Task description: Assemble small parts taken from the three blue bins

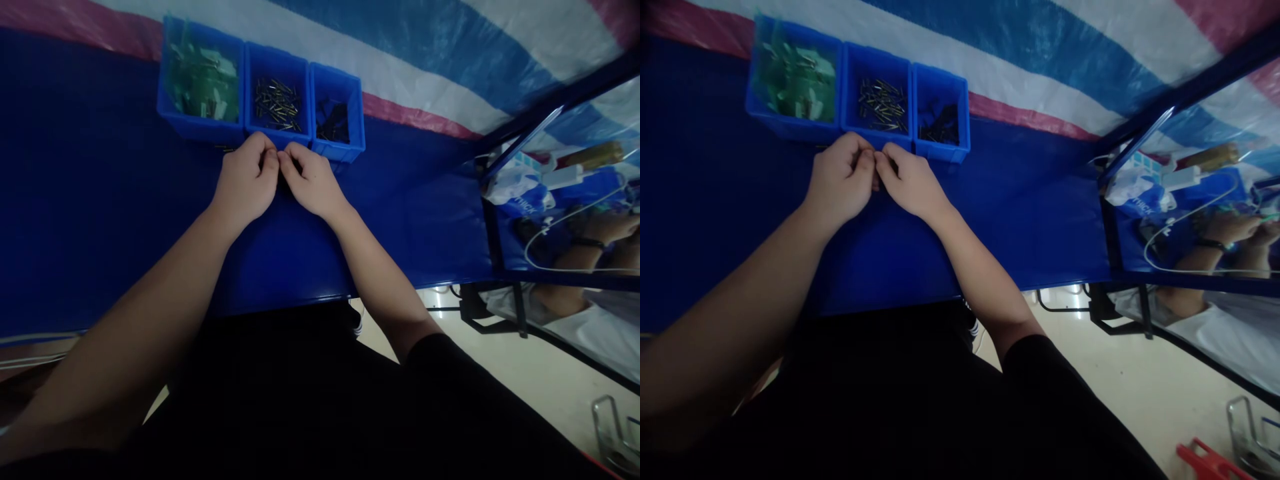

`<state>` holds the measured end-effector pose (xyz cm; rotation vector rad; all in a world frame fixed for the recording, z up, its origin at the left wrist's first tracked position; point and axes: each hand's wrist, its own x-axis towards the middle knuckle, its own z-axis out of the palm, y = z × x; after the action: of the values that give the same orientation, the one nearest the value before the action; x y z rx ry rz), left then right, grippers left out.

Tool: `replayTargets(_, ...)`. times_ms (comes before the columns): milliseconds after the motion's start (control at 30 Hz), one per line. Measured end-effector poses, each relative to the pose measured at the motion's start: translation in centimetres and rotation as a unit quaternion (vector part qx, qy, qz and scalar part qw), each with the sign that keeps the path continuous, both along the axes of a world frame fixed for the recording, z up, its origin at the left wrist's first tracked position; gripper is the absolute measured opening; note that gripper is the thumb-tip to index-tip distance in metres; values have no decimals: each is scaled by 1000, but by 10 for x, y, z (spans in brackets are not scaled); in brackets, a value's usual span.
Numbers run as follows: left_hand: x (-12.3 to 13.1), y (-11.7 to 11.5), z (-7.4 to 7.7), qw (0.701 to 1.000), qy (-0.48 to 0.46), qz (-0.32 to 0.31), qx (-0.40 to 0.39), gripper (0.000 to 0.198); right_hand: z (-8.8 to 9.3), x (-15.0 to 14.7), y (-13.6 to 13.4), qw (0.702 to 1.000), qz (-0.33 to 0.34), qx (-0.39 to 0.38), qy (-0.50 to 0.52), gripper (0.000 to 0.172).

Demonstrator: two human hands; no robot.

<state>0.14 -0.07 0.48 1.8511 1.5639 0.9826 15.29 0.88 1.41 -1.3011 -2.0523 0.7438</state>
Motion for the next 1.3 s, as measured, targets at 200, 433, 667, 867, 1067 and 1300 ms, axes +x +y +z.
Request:
replayTargets(200,-1,1,-2,1000,9,-3,2,25,0,0,0,1000,3,4,-2,33)
replayTargets(433,-2,2,-3,1000,2,-6,2,28,0,0,1,1000,3,10,0,36)
replayTargets(667,0,1,1,1000,13,5,4,17,-2,-1,3,1000,-1,26,0,39)
replayTargets(867,-3,4,-6,999,-32,-11,23,25,-2,-1,3,999,2,36,12,31)
replayTargets(1067,-7,9,-12,998,-47,-35,39,20,-5,-2,5,999,7,47,24,37)
replayTargets(1300,-3,2,-2,1000,-18,-14,7,25,-8,-3,7,999,0,49,17,47)
